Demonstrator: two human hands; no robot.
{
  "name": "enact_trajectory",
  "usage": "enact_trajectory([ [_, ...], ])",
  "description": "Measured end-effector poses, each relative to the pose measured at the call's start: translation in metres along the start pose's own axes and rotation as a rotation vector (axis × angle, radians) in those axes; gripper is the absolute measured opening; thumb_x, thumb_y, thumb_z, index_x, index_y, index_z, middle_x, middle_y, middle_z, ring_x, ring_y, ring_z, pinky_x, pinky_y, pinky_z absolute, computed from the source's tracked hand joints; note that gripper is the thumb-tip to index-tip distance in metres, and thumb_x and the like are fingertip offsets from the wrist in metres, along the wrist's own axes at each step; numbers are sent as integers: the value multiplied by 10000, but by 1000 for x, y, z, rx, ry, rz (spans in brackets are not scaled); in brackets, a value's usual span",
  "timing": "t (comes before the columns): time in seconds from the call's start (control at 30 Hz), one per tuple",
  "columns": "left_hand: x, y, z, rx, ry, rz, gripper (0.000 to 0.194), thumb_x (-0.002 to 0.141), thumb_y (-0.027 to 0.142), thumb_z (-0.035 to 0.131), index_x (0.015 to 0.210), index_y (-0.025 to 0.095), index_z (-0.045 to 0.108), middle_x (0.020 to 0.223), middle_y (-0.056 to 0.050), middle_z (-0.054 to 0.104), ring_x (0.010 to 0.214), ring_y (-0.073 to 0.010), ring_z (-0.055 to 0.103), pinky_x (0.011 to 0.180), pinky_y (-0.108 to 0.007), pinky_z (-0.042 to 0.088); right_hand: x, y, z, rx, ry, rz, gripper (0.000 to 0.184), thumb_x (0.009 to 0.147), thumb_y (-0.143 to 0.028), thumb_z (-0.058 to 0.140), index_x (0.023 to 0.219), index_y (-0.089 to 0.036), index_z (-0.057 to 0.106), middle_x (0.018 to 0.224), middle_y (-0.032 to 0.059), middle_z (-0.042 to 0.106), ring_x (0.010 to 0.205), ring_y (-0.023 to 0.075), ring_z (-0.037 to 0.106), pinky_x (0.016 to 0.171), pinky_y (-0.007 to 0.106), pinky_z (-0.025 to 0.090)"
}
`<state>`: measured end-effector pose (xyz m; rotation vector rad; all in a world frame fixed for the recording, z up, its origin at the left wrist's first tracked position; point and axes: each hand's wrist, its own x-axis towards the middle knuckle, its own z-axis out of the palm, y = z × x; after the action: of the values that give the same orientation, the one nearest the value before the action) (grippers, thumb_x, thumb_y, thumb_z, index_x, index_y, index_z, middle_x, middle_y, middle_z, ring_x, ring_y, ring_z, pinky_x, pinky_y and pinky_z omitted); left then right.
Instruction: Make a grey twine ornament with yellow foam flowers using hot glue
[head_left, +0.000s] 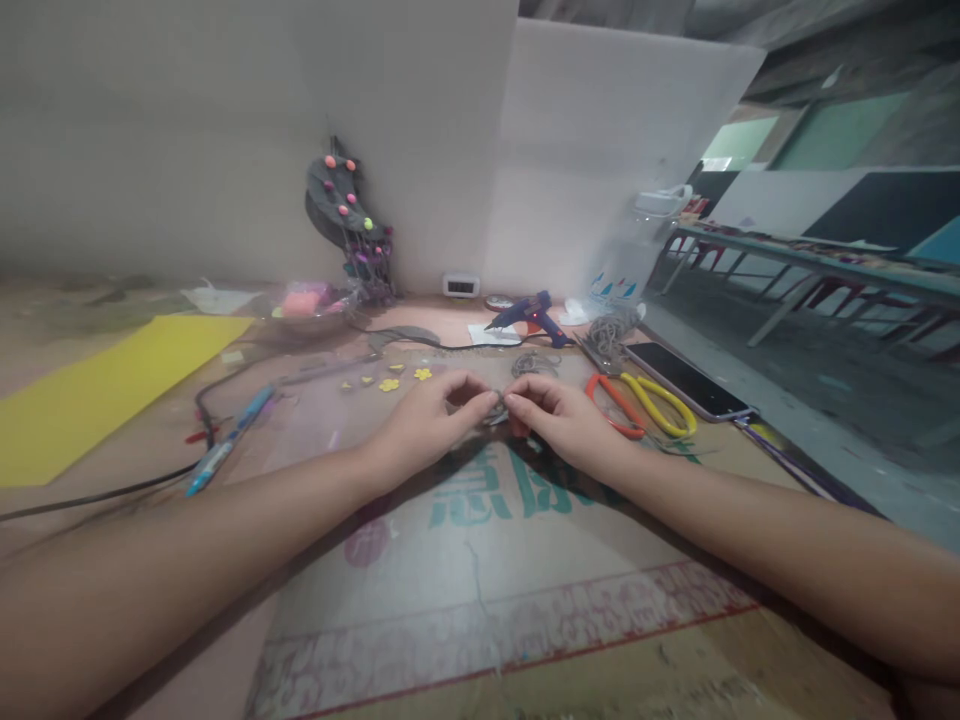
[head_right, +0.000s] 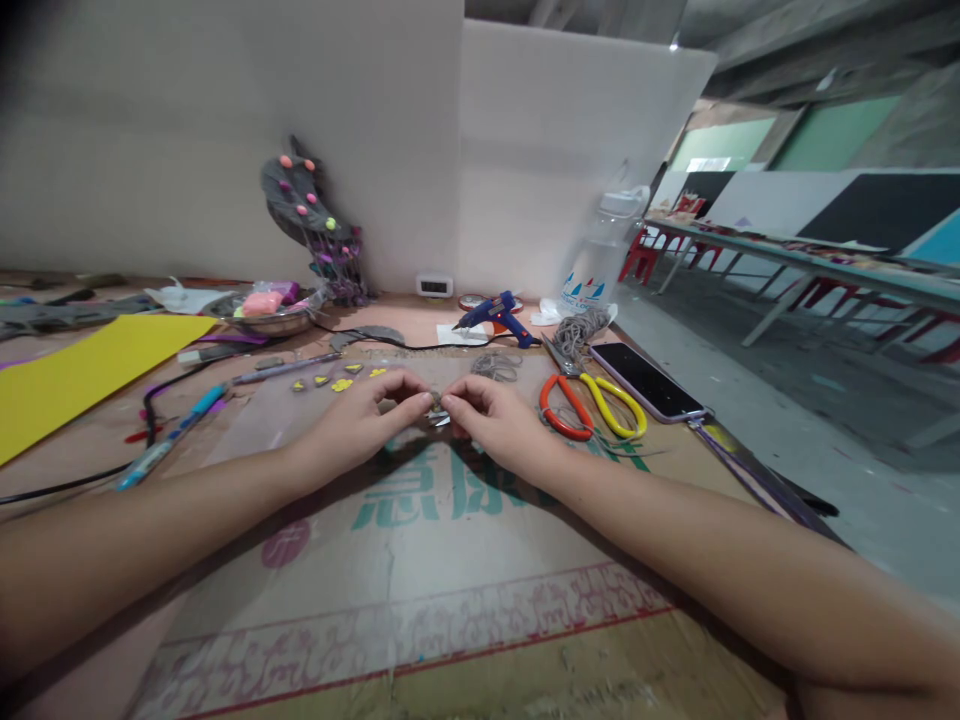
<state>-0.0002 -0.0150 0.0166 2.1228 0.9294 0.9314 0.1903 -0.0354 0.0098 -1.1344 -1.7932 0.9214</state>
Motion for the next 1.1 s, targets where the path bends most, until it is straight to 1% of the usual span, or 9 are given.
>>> enact_trajectory([
  [0.07, 1, 0, 0, 1, -10, -11, 232, 877, 357, 519, 832, 155, 624, 805, -11, 645, 759, -152, 576, 690, -251, 429, 0, 0, 0, 4, 4, 3, 212, 874, -377, 544, 813, -176, 572, 611, -38, 532, 557, 99, 498, 548, 229, 404],
  [0.2, 1, -2, 2, -6, -67, -33, 223, 867, 342, 522, 805, 158, 631, 769, -7, 651, 713, -146, 578, 655, -244, 432, 0, 1, 0, 22, 17, -13, 226, 881, -390, 538, 801, -180, 563, 601, -39, 531, 553, 98, 495, 544, 226, 402],
  [0.33, 1, -3, 3, -11, -69, -28, 220, 865, 336, 517, 809, 158, 634, 778, -11, 661, 714, -149, 584, 657, -248, 439, 0, 1, 0, 32, 43, -25, 253, 895, -405, 512, 777, -184, 546, 592, -37, 535, 551, 97, 496, 556, 229, 408],
  [0.5, 0, -5, 2, -19, -31, -4, 230, 874, 351, 502, 813, 163, 620, 787, -14, 661, 726, -157, 590, 666, -256, 442, 1, 3, 1, 58, 71, -13, 189, 834, -362, 593, 912, -197, 547, 621, -45, 551, 557, 110, 540, 547, 235, 431],
  [0.57, 1, -5, 2, -11, -16, 0, 229, 875, 355, 499, 815, 167, 617, 793, -15, 660, 739, -162, 591, 673, -260, 443, 1, 3, 2, 23, 84, -10, 179, 821, -333, 607, 921, -198, 544, 631, -43, 556, 565, 113, 551, 556, 240, 440],
  [0.63, 1, -6, 2, 5, -13, -3, 227, 872, 357, 504, 811, 168, 615, 795, -15, 656, 745, -165, 589, 678, -264, 441, 1, 2, 3, -14, 101, -19, 146, 821, -313, 603, 889, -198, 546, 638, -41, 556, 567, 113, 550, 556, 242, 442],
  [0.8, 2, -5, 2, 37, -66, -8, 221, 868, 346, 513, 780, 165, 606, 756, -2, 640, 702, -148, 570, 649, -252, 423, -2, -3, 3, -120, 120, -79, 97, 836, -283, 577, 821, -191, 553, 663, -30, 554, 595, 112, 542, 564, 238, 440],
  [0.97, 1, -3, 2, 68, -82, -10, 229, 872, 339, 509, 779, 163, 622, 730, 5, 632, 667, -136, 543, 609, -239, 392, -3, -3, 1, -249, 131, -130, 84, 853, -274, 565, 842, -192, 574, 673, -23, 564, 614, 118, 539, 579, 241, 435],
  [1.1, 1, -3, 2, 57, -84, -10, 236, 875, 338, 507, 777, 161, 628, 732, 2, 634, 667, -136, 541, 612, -238, 390, -5, -3, 1, -341, 145, -167, 93, 864, -285, 561, 878, -203, 602, 725, -2, 604, 681, 141, 569, 627, 257, 451],
])
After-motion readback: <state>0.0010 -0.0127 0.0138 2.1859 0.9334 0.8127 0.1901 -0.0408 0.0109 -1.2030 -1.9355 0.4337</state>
